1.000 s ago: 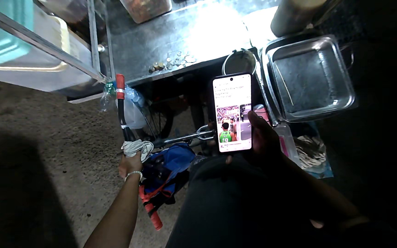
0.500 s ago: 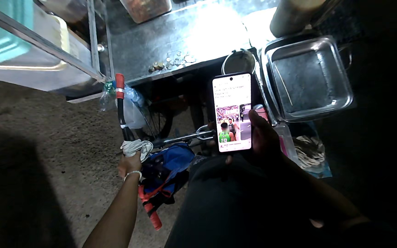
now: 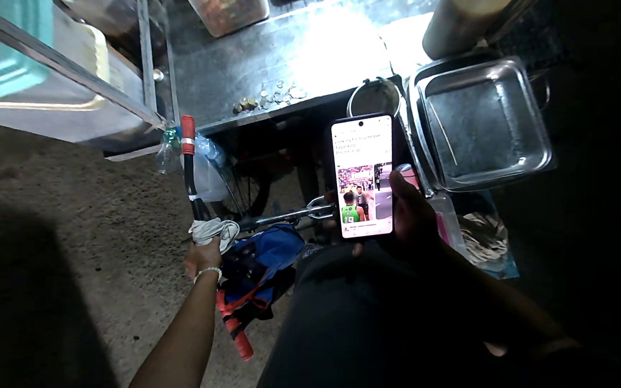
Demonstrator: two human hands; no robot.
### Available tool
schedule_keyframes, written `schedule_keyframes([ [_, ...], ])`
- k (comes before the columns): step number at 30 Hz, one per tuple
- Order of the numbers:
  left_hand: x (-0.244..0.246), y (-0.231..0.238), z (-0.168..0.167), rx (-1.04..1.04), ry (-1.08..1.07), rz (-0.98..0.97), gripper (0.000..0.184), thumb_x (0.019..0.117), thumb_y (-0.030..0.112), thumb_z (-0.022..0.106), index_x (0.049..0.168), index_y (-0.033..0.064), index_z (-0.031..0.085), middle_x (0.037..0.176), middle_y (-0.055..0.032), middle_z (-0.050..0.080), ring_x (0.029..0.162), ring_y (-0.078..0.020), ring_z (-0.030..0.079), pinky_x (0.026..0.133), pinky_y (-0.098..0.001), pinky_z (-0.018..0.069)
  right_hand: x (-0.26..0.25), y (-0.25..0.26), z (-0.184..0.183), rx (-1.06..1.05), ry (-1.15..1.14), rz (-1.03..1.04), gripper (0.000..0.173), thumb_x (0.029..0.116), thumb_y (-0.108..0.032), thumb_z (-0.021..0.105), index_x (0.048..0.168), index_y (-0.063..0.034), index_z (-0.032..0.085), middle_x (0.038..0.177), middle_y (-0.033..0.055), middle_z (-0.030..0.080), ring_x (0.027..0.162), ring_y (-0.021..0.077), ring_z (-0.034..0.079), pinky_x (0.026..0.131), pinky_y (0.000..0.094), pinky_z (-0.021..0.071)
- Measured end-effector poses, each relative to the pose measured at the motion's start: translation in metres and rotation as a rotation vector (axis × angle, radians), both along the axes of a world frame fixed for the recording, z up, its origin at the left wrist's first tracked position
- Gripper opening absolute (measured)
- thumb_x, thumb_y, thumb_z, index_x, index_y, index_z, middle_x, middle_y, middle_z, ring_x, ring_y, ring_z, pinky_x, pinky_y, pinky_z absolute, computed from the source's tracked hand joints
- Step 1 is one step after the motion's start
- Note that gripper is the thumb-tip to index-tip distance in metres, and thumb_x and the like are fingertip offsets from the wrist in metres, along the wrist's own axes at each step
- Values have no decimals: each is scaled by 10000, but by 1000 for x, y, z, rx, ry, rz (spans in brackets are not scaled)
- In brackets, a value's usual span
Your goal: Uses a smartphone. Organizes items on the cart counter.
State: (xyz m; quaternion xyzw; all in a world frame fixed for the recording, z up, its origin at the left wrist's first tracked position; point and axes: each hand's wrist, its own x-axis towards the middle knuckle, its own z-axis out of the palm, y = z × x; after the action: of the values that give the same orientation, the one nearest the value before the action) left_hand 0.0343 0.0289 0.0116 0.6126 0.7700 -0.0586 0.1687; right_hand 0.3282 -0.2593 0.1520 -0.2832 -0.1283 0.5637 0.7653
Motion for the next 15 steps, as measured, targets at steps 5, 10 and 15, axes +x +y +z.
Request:
schedule_keyframes([
  [5,-1,1,-1,-5,-5,5,724,901,502,701,1458,67,542,1368,-243,613,1301,-401,572,1051,-614,451,0,0,-2,19,-5,8,616,1018,-617,508,1324,-89,594,1221,231,696,917,344,768,571,428,658],
  [10,0,1,0,-2,-16,-8,718,904,490,703,1454,56,540,1372,-248,608,1306,-404,567,1053,-615,448,0,-1,-1,6,11,7,617,1008,-625,522,1330,-103,592,1215,228,699,922,352,767,578,444,658],
  [15,1,0,1,3,-18,-7,708,904,490,708,1452,71,549,1381,-237,609,1313,-397,565,1063,-613,440,-1,0,-1,8,6,-3,594,1013,-615,517,1353,-132,578,1255,227,686,940,365,764,565,447,657],
])
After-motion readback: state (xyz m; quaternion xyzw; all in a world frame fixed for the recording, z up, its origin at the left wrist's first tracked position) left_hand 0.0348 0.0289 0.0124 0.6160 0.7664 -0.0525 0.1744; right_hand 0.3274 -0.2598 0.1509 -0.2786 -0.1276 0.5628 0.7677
